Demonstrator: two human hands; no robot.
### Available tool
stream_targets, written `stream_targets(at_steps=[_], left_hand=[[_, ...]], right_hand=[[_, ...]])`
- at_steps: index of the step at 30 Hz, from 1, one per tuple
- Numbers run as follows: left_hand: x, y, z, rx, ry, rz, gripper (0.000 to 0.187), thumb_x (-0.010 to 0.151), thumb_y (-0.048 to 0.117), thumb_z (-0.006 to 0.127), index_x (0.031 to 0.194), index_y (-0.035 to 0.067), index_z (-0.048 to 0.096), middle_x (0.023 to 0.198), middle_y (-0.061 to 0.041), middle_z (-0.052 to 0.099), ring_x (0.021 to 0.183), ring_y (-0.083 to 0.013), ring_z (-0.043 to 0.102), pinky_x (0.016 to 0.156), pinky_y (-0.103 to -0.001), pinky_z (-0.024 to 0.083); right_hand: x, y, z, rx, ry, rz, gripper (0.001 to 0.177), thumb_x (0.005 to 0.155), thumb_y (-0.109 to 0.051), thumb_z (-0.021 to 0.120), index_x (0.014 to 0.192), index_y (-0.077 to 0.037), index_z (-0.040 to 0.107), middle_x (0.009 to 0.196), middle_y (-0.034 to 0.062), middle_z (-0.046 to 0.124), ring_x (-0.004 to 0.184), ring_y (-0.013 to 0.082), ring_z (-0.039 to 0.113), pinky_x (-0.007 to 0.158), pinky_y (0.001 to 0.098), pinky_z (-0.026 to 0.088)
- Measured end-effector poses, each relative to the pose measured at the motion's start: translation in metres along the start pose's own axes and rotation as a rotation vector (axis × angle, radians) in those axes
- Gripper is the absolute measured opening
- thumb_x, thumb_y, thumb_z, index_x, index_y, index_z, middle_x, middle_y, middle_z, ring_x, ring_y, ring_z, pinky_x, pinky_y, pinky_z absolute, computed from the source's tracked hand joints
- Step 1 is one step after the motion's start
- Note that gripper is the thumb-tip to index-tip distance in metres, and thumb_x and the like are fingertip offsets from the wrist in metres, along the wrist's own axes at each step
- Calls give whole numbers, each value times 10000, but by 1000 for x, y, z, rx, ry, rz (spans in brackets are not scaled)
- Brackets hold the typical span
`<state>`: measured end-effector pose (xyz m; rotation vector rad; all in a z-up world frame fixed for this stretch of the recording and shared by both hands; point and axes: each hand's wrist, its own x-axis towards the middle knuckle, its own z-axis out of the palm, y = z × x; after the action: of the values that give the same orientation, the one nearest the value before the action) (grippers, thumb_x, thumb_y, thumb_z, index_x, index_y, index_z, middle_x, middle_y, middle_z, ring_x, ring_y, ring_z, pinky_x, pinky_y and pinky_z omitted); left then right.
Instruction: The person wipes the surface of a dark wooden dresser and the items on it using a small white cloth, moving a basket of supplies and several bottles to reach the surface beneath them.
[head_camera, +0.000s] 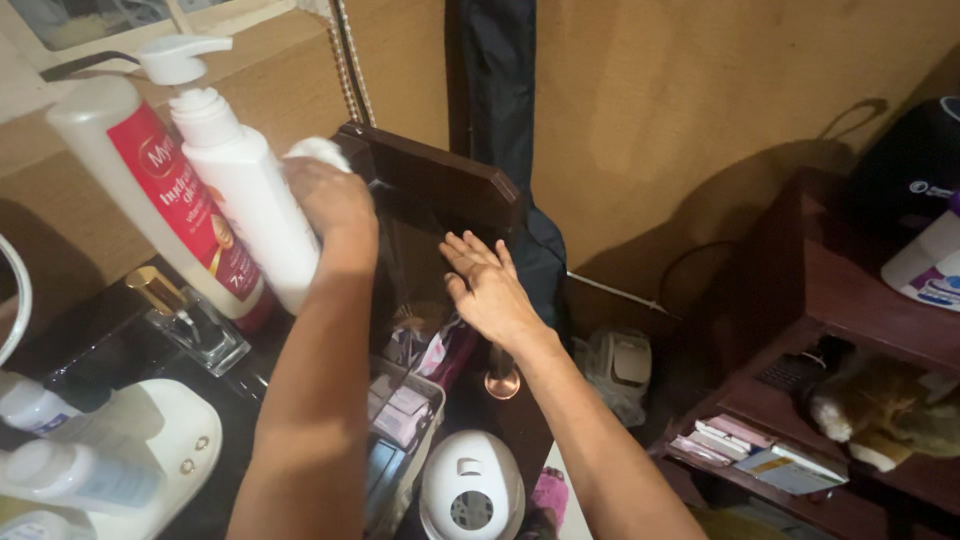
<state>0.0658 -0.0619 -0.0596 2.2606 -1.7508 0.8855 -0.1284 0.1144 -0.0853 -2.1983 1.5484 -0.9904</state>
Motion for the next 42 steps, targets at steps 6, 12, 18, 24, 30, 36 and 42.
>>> stream_targets(at_steps=[6, 12, 18, 24, 30, 36, 42], left_hand=[[-34, 20, 12, -291, -16, 326, 380, 1095, 110, 502, 1353, -154, 594, 1408, -275, 596, 1345, -458, 536, 1128, -540, 438], [-46, 19, -3, -676, -202, 191, 602, 1000, 327, 535, 1466, -47, 463, 1534, -254, 426, 1430, -432, 367, 1177, -558, 289], [-87, 25, -53, -746, -318, 317, 648, 1005, 487, 478, 1524, 106, 406, 1616, -177, 317, 1512, -410, 224, 1223, -531, 183], [-148, -6, -76, -767, -267, 367, 576, 1026, 429, 444, 1517, 129, 426, 1615, -169, 336, 1507, -419, 243, 1218, -529, 195], [-219, -54, -101, -661, -183, 352, 575, 1032, 429, 442, 1487, 79, 446, 1572, -218, 383, 1460, -458, 298, 1177, -547, 244], [-280, -110, -115, -722, -23, 345, 526, 1036, 377, 471, 1429, 37, 549, 1505, -235, 486, 1413, -474, 390, 1152, -561, 307], [-260, -109, -105, -805, -17, 380, 462, 1013, 275, 500, 1387, 15, 576, 1475, -243, 509, 1397, -478, 410, 1136, -568, 324]], right_hand=[[2, 4, 2, 19, -8, -2, 519, 963, -225, 526, 1459, -74, 538, 1606, 67, 433, 1551, 251, 258, 1262, 504, 75], [-9, 3, 10, -71, 50, -69, 506, 1023, -223, 460, 1489, -27, 492, 1618, 126, 405, 1543, 306, 254, 1248, 496, 160], [-47, -7, -3, 97, 4, -132, 504, 1014, -152, 508, 1493, 1, 472, 1624, 188, 391, 1563, 347, 241, 1254, 420, 219], [-115, -52, -17, 147, 44, 7, 526, 949, -87, 568, 1467, -19, 504, 1598, 179, 428, 1531, 332, 320, 1235, 397, 275], [-162, -96, -11, 168, 24, -39, 589, 876, -24, 591, 1457, 4, 500, 1549, 227, 458, 1480, 370, 372, 1217, 402, 282], [-190, -111, -12, 182, 76, -78, 550, 893, -41, 608, 1436, -1, 530, 1527, 227, 506, 1462, 360, 445, 1217, 385, 338], [-193, -120, -33, 189, 91, -30, 545, 907, -65, 621, 1441, -7, 522, 1508, 225, 524, 1441, 361, 458, 1195, 381, 342]])
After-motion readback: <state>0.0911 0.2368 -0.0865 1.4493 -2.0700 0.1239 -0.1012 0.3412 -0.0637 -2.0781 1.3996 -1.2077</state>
